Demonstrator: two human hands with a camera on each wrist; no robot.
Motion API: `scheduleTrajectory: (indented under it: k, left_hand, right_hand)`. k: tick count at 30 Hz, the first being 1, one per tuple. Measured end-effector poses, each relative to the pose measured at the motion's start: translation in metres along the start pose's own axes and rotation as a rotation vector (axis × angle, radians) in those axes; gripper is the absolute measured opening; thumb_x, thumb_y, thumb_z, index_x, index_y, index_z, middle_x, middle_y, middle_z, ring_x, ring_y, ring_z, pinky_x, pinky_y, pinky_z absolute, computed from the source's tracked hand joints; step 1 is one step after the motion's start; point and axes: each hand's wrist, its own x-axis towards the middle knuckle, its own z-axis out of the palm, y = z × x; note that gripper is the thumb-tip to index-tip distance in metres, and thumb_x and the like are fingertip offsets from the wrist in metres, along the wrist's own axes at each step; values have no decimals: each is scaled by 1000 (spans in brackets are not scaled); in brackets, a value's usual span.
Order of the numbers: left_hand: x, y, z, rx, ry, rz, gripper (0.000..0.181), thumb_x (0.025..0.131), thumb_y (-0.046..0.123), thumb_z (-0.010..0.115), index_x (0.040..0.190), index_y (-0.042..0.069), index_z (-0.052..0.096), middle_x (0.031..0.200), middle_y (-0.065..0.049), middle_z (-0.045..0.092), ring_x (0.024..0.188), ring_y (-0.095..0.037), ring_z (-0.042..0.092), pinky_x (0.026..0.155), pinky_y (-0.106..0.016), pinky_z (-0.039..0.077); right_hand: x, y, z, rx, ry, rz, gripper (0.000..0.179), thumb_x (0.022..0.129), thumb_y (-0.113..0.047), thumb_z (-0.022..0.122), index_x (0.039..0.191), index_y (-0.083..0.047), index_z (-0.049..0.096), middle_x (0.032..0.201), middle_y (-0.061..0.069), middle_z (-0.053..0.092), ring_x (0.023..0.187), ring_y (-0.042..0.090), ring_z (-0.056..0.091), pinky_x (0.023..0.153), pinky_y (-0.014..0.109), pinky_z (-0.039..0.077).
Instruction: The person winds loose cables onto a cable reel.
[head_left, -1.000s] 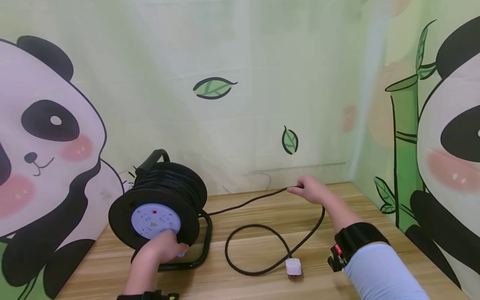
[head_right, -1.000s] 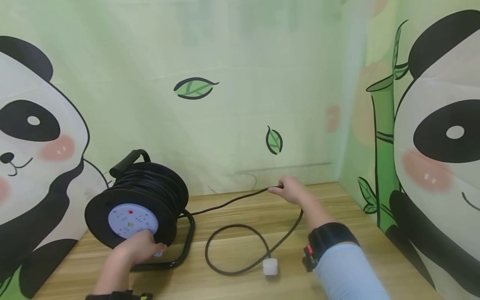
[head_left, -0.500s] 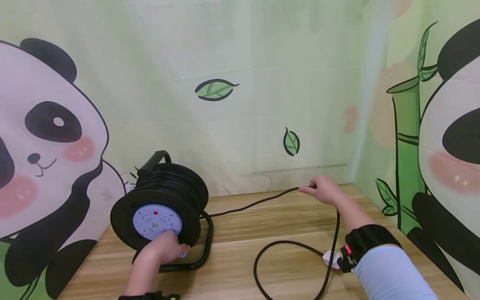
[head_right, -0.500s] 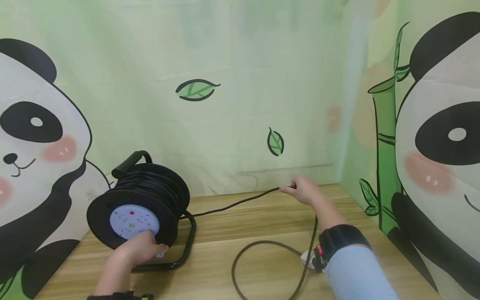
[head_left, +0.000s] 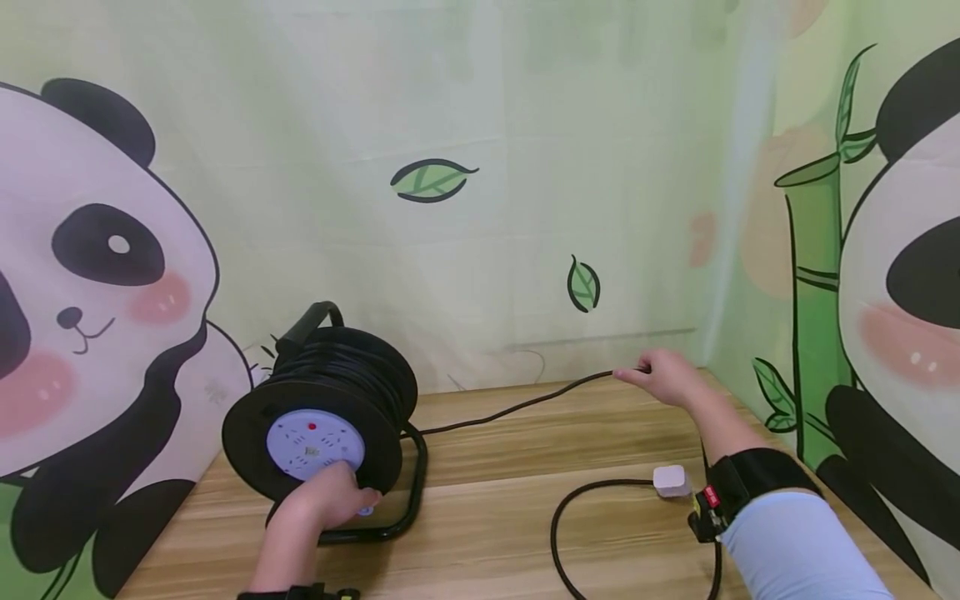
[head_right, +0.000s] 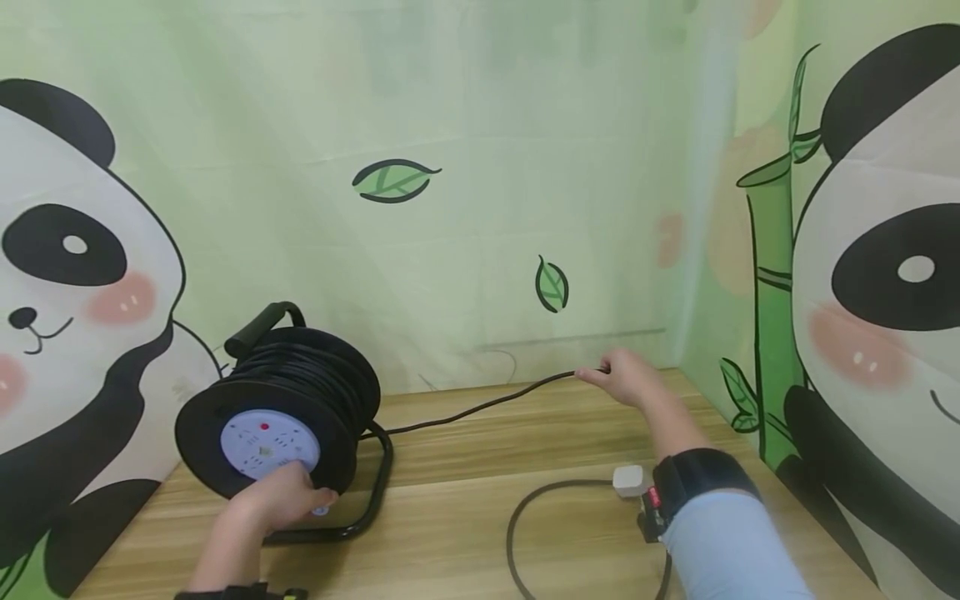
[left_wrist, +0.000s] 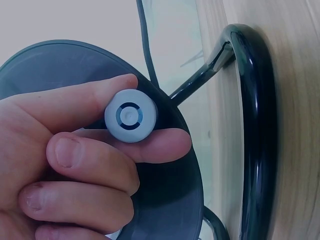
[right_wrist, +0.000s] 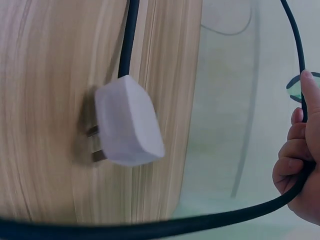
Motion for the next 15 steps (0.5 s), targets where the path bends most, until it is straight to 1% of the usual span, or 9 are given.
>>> scheduleTrajectory:
  k: [4,6,12,15]
  left_hand:
    - [-2,2,-1,3,3,3,56,93,31,71,118,-17,57,112,-20,65,104,-34,60,96,-55,46]
    - [-2,3,-1,5,6,0,53,93,30,71,116,-16,59,110,-17,66,102,-32,60,95,-55,46]
    - [-2,1,-1,-9,4,3,50,93,31,71,113,-13,60,107,-14,65,99,-31,60,94,-54,47]
    - [-2,-1,0,-32,-3,-3,42,93,31,72,104,-8,63,100,-10,64,92,-27,59,89,-50,49]
  right_hand:
    - [-2,4,-6,-16,-5,11,52,99,-47,64,65,-14,42,60,-1,36,57,17,36,57,34,33]
    - [-3,6,-8,-16,-8,21,53,99,-47,64,64,-14,42,60,-2,35,56,17,36,57,34,33]
    - [-4,9,-8,-18,-13,29,54,98,-49,64,64,-15,42,59,-2,35,56,16,35,57,33,33]
    - [-3,10,-8,-34,-21,35,54,98,-52,63,65,-15,43,60,-2,36,57,17,36,57,33,33]
